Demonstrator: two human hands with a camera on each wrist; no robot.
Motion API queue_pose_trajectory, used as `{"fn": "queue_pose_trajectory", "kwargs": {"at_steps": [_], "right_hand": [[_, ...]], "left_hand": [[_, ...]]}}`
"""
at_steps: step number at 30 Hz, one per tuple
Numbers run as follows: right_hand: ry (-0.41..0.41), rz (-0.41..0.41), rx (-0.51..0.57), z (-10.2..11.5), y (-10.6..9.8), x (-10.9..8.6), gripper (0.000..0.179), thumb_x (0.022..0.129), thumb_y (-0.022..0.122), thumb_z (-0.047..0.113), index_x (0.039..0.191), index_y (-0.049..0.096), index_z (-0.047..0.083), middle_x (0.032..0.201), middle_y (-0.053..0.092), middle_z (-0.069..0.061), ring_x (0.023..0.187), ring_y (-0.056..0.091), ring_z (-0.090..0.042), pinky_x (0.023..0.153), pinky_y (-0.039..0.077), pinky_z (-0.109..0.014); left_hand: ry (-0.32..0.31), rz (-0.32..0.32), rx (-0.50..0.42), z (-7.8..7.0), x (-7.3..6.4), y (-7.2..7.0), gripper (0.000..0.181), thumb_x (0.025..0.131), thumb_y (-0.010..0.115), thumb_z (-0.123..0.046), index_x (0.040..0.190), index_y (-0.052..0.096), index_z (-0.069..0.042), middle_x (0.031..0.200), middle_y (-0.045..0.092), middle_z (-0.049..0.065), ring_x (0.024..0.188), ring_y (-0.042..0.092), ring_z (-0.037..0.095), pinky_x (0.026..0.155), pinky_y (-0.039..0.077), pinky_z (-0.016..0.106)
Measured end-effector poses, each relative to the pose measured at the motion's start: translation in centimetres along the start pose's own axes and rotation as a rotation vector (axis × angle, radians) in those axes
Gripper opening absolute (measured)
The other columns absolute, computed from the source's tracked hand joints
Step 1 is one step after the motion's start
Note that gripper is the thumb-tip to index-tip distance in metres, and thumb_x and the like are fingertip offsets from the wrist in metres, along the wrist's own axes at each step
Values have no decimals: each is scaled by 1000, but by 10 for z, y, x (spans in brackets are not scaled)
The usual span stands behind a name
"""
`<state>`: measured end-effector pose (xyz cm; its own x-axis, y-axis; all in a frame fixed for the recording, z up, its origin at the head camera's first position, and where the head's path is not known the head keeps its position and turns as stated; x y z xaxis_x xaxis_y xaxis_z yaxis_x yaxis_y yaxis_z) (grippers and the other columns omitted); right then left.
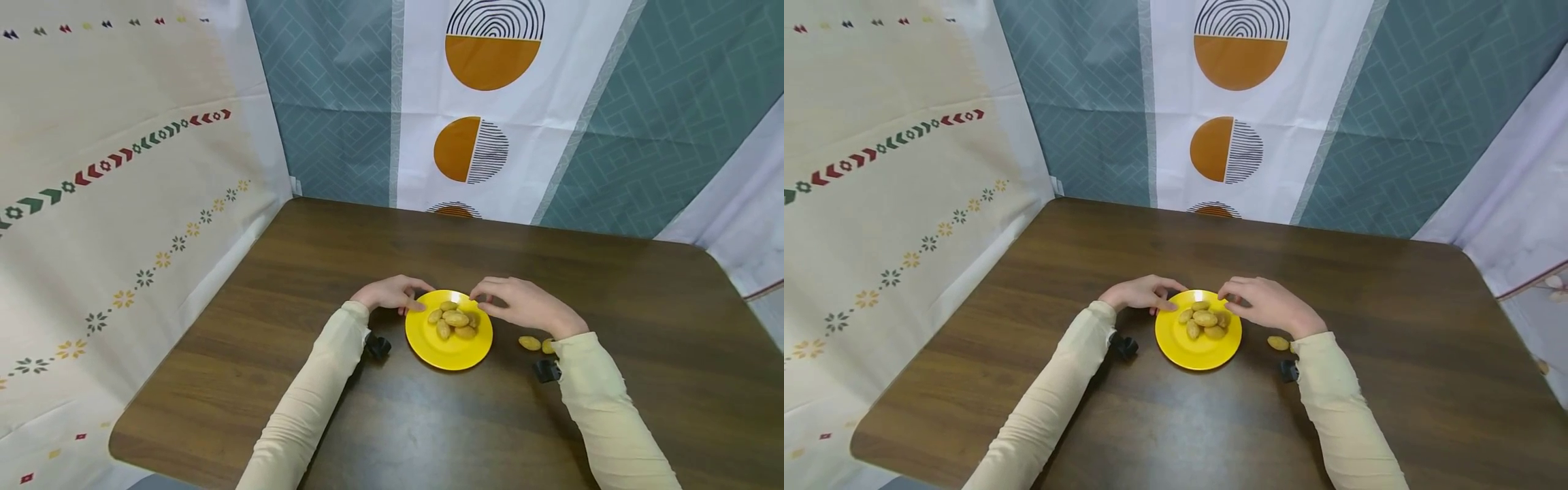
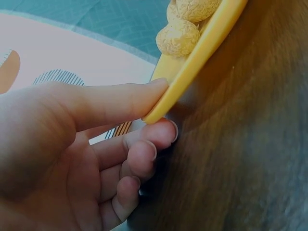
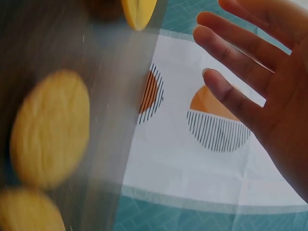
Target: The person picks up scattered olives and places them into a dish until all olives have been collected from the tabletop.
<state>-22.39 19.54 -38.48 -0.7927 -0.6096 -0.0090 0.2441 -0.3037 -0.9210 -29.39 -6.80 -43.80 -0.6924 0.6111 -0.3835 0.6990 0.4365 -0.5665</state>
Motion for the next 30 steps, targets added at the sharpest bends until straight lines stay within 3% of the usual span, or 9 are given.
{"fn": "queue_pose_trajectory", "kwargs": {"at_steps": [12,19,30], "right_hand": [[49,51,-74,-23,-7,-37,25,89,69,15,114,65,15,111,66,-2,75,55,-1,72,53,-26],[91,65,-77,-30,-11,-49,27,89,69,18,115,64,13,103,65,1,76,53,-3,64,47,-22],[154,108,-42,-38,-4,-71,34,88,70,19,120,60,13,102,62,1,86,55,-10,67,47,-24]], "left_hand": [[7,-1,12,-1,1,-4,49,92,66,-26,139,54,-20,68,54,2,59,52,15,62,47,22],[14,-9,10,0,1,-4,49,92,66,-26,139,53,-20,68,53,2,59,51,14,61,46,21],[9,-3,8,3,2,-1,48,92,66,-27,138,54,-21,67,53,1,59,51,15,62,46,22]]}}
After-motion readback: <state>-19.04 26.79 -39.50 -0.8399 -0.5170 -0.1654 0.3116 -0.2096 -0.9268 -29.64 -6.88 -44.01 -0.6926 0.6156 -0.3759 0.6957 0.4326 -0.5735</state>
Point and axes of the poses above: each hand's wrist, its own x-axis towards the middle knuckle, its own y-axis out of the palm, z = x × y, the point moved 1 cm from there along x, towards the middle knuckle
